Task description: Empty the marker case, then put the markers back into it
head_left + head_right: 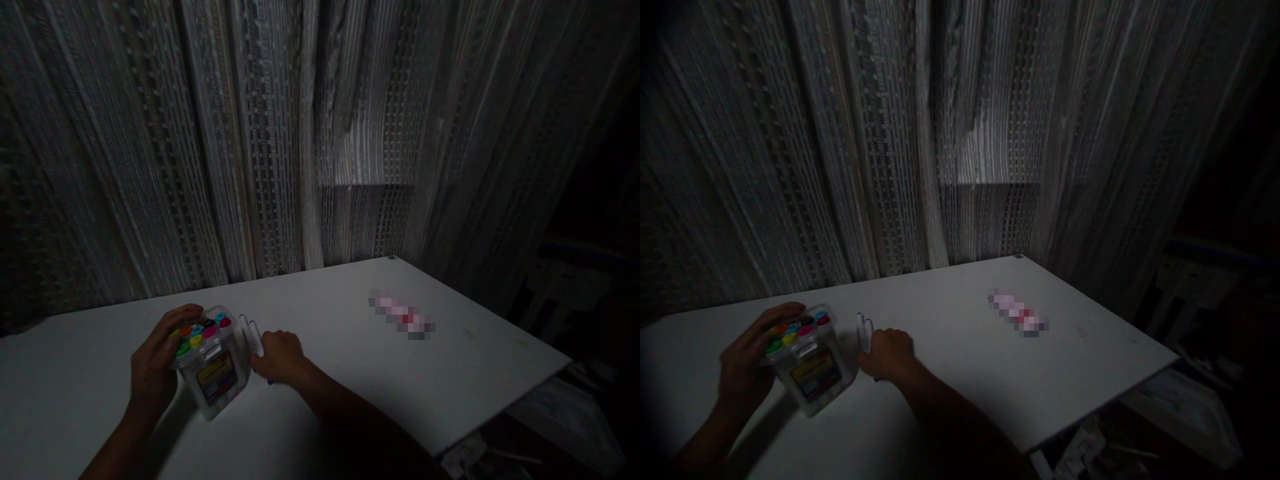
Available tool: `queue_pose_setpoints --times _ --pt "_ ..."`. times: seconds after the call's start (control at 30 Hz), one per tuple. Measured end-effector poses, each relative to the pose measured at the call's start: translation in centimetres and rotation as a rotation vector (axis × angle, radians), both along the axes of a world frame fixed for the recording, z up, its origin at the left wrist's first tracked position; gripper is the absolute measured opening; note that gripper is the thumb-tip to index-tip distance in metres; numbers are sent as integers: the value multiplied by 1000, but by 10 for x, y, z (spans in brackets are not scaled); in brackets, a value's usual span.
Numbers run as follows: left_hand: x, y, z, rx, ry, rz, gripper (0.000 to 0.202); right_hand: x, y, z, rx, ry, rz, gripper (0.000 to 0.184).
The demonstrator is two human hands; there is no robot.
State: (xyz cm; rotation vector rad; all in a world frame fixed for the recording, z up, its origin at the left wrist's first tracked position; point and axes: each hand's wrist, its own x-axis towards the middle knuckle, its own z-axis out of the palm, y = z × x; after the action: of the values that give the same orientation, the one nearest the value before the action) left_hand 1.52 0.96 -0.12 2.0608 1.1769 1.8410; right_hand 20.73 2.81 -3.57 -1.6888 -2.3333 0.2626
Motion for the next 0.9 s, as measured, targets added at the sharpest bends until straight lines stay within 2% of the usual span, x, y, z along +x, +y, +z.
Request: queue_pose_setpoints --times 0.53,0.77,0.9 --pt "0 1 0 27 11 -32 28 -1 0 -1 7 6 -8 43" --pt "-1 3 -3 4 -20 -17 29 0 1 -1 3 -6 -13 43" --pt "-1 4 -3 -25 -58 -54 27 0 1 -1 -1 -5 1 43"
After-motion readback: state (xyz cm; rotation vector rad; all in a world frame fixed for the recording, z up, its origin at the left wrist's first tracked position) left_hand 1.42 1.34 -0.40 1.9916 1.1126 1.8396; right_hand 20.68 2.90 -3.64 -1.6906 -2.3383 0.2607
